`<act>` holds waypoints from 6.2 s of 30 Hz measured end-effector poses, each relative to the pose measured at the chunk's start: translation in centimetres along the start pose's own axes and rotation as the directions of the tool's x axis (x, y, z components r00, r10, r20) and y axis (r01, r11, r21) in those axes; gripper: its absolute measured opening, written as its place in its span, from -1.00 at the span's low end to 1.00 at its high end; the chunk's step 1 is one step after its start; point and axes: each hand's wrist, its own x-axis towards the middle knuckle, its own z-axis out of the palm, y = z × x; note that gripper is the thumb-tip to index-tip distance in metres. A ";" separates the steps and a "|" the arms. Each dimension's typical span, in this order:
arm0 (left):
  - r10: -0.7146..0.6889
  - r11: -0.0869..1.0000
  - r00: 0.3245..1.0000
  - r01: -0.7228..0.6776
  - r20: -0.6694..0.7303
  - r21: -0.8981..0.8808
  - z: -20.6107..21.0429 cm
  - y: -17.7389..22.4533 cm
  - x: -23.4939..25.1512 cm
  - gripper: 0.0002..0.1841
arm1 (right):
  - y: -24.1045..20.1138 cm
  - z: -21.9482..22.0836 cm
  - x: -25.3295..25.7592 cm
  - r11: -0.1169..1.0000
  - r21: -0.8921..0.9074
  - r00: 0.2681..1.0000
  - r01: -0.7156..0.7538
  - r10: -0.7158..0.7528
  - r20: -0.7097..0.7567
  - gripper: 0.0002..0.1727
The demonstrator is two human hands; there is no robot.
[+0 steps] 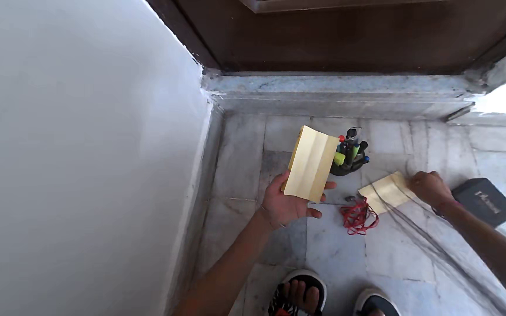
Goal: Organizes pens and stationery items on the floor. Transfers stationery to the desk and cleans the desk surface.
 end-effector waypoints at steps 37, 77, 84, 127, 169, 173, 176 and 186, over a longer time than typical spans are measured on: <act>0.248 0.923 0.680 0.049 -0.690 0.381 5.3 -0.1 -1.0 -0.75 | -0.6 -3.3 -3.3 0.948 0.290 0.946 -0.130 0.032 0.322 -0.72; 0.184 0.829 0.772 0.211 -0.608 0.519 8.3 -1.4 -1.9 -0.80 | -15.9 -8.1 -13.9 0.759 0.425 0.766 0.492 -0.610 0.203 -0.85; 0.149 0.897 0.825 0.119 -0.545 0.426 8.9 -1.8 -2.0 -0.65 | -16.7 -7.5 -13.6 0.806 0.353 0.816 0.474 -0.553 0.167 -0.71; 0.138 0.807 0.928 0.098 -0.347 0.582 5.9 -0.2 -1.2 -0.22 | -15.3 -7.6 -12.9 0.761 0.438 0.762 0.479 -0.608 0.222 -0.73; -0.390 0.881 0.804 0.468 -0.450 0.073 2.2 -3.1 -0.1 -0.62 | -17.3 -4.1 -13.9 0.804 0.579 0.860 0.137 -0.387 0.333 -0.78; -0.288 0.839 0.581 0.536 -0.761 0.092 3.8 -3.2 0.2 -0.67 | -12.8 -2.4 -14.2 0.725 0.685 0.888 0.073 -0.360 0.286 -0.65; -0.282 0.814 0.579 0.567 -0.765 0.129 4.0 -3.5 0.3 -0.62 | -11.8 -1.1 -15.7 0.705 0.702 0.914 0.101 -0.345 0.215 -0.50; -0.272 0.759 0.804 0.517 -0.528 0.396 5.2 -2.1 -0.3 -0.51 | -13.6 -0.4 -15.4 0.680 0.461 0.742 0.571 -0.667 0.066 -0.53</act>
